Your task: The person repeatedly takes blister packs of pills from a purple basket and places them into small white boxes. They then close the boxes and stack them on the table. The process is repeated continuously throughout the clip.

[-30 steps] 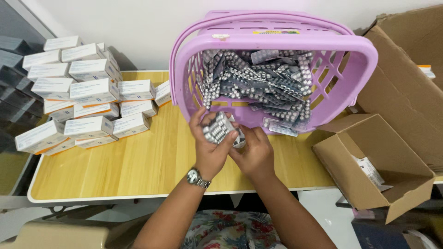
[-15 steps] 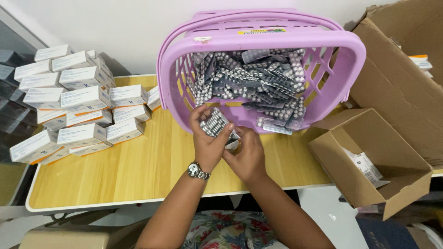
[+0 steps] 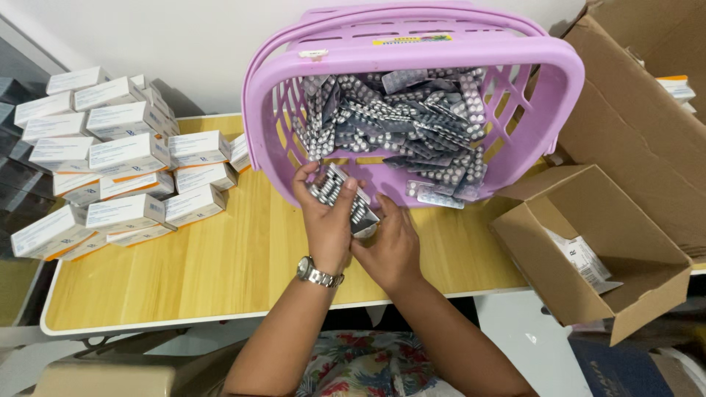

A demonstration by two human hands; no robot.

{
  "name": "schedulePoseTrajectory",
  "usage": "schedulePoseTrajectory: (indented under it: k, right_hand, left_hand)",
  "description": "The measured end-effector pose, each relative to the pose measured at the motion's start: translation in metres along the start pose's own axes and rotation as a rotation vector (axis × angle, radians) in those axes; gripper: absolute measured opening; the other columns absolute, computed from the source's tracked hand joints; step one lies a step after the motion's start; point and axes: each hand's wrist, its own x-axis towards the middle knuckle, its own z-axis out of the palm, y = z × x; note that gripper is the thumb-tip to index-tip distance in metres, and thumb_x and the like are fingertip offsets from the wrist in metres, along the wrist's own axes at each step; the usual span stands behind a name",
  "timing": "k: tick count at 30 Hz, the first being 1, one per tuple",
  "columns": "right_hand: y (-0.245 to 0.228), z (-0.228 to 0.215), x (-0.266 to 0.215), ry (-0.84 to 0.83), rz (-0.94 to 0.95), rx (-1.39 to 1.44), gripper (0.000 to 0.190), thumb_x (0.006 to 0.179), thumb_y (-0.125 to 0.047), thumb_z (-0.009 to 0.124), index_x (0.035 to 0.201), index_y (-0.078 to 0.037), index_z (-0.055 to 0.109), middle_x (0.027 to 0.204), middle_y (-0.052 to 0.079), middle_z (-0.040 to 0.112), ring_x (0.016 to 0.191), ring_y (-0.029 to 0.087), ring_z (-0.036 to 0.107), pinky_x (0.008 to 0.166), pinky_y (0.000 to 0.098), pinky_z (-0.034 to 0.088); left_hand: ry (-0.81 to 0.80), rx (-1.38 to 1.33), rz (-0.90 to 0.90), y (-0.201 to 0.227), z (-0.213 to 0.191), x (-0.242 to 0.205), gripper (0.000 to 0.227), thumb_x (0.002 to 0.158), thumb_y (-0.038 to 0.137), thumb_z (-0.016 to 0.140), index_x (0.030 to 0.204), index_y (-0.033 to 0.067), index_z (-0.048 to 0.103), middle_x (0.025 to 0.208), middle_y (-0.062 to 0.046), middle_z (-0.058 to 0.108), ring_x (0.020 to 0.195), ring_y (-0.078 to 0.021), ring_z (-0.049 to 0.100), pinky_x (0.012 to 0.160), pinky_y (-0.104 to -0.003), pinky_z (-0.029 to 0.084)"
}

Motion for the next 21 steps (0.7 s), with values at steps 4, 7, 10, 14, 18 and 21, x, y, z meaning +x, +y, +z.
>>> schedulePoseTrajectory:
  k: [4,7,10,14,18,21]
  right_hand:
    - [-0.002,0.001,0.005,-0.007,-0.011,-0.026,0.089,0.066,-0.022,0.092,0.137,0.004,0.046,0.116,0.022,0.064,0.105,0.04,0.063,0.088,0.049,0.052]
    - [-0.003,-0.001,0.006,0.003,0.042,0.009,0.087,0.067,-0.026,0.093,0.136,0.002,0.047,0.114,0.022,0.064,0.104,0.039,0.064,0.087,0.0484,0.053]
    - [-0.002,-0.003,0.009,0.023,-0.075,-0.005,0.085,0.067,-0.023,0.092,0.136,0.002,0.049,0.119,0.024,0.063,0.107,0.042,0.061,0.09,0.0501,0.051]
    - [0.001,-0.004,0.007,-0.02,-0.097,0.015,0.072,0.069,-0.019,0.09,0.13,-0.002,0.055,0.119,0.02,0.066,0.108,0.04,0.062,0.093,0.0498,0.051]
    - [0.009,-0.008,0.003,-0.062,-0.014,0.224,0.063,0.073,-0.015,0.086,0.128,-0.003,0.057,0.119,0.018,0.064,0.103,0.032,0.064,0.088,0.0422,0.053]
    - [0.022,-0.016,0.0,-0.107,0.023,0.521,0.05,0.081,-0.005,0.075,0.129,-0.003,0.059,0.135,0.016,0.06,0.119,0.027,0.061,0.096,0.0376,0.052]
  left_hand:
    - [-0.002,-0.038,-0.093,0.001,0.002,0.005,0.058,0.091,0.003,0.071,0.137,0.0117,0.037,0.119,-0.013,0.058,0.095,-0.0207,0.07,0.076,-0.032,0.061]
    - [0.028,-0.038,-0.144,-0.004,-0.002,0.006,0.059,0.09,0.003,0.074,0.136,0.0118,0.038,0.115,-0.011,0.057,0.094,-0.0173,0.065,0.076,-0.03,0.059]
    - [0.0,0.13,-0.016,-0.007,-0.01,0.006,0.065,0.088,0.005,0.079,0.139,0.0108,0.04,0.115,-0.009,0.055,0.098,-0.0151,0.061,0.083,-0.03,0.057]
    - [0.012,0.495,0.235,-0.015,-0.018,0.002,0.074,0.084,0.012,0.084,0.142,0.0069,0.038,0.12,-0.01,0.056,0.107,-0.0176,0.06,0.092,-0.032,0.053]
    - [-0.143,0.563,0.473,-0.021,-0.024,0.002,0.076,0.087,0.01,0.085,0.146,0.0032,0.037,0.128,-0.015,0.051,0.118,-0.0233,0.055,0.104,-0.037,0.048]
    - [-0.278,0.539,0.433,-0.019,-0.031,0.005,0.077,0.087,0.013,0.084,0.146,0.0034,0.035,0.13,-0.015,0.053,0.119,-0.0225,0.057,0.103,-0.036,0.051]
